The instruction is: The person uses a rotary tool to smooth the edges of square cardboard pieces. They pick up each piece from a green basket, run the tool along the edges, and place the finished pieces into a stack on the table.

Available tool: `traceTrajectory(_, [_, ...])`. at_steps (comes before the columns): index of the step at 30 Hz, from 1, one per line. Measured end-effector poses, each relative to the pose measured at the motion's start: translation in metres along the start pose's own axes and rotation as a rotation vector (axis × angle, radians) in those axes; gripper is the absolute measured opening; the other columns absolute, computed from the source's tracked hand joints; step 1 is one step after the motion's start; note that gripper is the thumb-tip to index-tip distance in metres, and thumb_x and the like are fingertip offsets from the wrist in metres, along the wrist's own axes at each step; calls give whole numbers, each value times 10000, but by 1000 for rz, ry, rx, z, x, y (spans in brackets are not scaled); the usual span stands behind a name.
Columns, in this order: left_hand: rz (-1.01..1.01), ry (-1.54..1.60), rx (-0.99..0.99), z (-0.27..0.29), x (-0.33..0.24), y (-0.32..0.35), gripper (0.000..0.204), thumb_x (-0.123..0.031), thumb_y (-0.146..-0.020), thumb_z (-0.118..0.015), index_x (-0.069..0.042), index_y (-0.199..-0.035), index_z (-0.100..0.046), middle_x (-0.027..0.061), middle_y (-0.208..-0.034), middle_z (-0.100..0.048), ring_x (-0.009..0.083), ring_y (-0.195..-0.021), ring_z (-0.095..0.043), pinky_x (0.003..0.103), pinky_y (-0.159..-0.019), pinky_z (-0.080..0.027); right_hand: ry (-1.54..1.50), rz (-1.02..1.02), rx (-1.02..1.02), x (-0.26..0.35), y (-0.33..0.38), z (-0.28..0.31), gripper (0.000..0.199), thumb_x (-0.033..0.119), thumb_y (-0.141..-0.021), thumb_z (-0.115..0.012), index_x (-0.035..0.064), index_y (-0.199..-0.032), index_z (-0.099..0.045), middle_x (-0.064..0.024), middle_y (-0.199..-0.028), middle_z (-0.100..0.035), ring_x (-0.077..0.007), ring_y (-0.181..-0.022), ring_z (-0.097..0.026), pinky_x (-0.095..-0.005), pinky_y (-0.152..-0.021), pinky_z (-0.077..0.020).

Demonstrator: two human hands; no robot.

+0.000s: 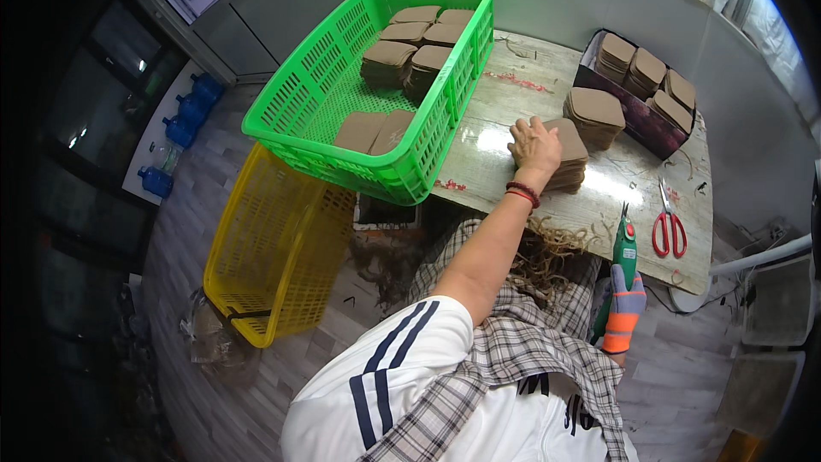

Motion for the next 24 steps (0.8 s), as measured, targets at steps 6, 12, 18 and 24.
traceTrajectory(6, [-210, 92, 87, -16, 1, 14, 446, -254, -738, -660, -17, -1098, -546, 210, -1159, -481, 388, -1111, -436, 475, -907, -424, 250, 125, -33, 10, 10, 10, 301, 188, -797, -713, 6, -1012, -610, -19, -767, -622, -80, -668, -535, -240, -606, -434])
traceTrajectory(12, [-458, 187, -73, 16, -11, 23, 417, -197, -663, -737, -42, -1017, -579, 125, -1125, -498, 320, -1129, -409, 426, -946, -335, 155, 51, 8, -4, 5, 13, 357, 243, -784, -728, 4, -1019, -606, -39, -776, -633, -82, -628, -544, -238, -559, -437])
traceTrajectory(18, [-415, 318, -117, 39, -15, 36, 383, -152, -590, -784, -58, -844, -513, 104, -1013, -491, 305, -1064, -406, 419, -921, -328, 169, 32, 16, 5, 11, 10, 395, 252, -767, -749, 3, -1038, -606, -35, -783, -640, -74, -647, -554, -237, -572, -452])
traceTrajectory(24, [-19, 1404, 157, 19, -1, 61, 202, -72, -829, -670, -45, -922, -494, 39, -912, -597, 144, -799, -572, 288, -685, -500, 167, 99, 35, 25, 17, 2, 391, 239, -774, -741, 3, -1054, -600, -21, -747, -627, -67, -612, -544, -224, -546, -445])
Point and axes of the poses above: each hand's wrist, its own y-axis away from the middle knuckle, its own z-axis out of the back of the hand, x = y × z, the point moved 8 cm from there along -y, towards the middle knuckle
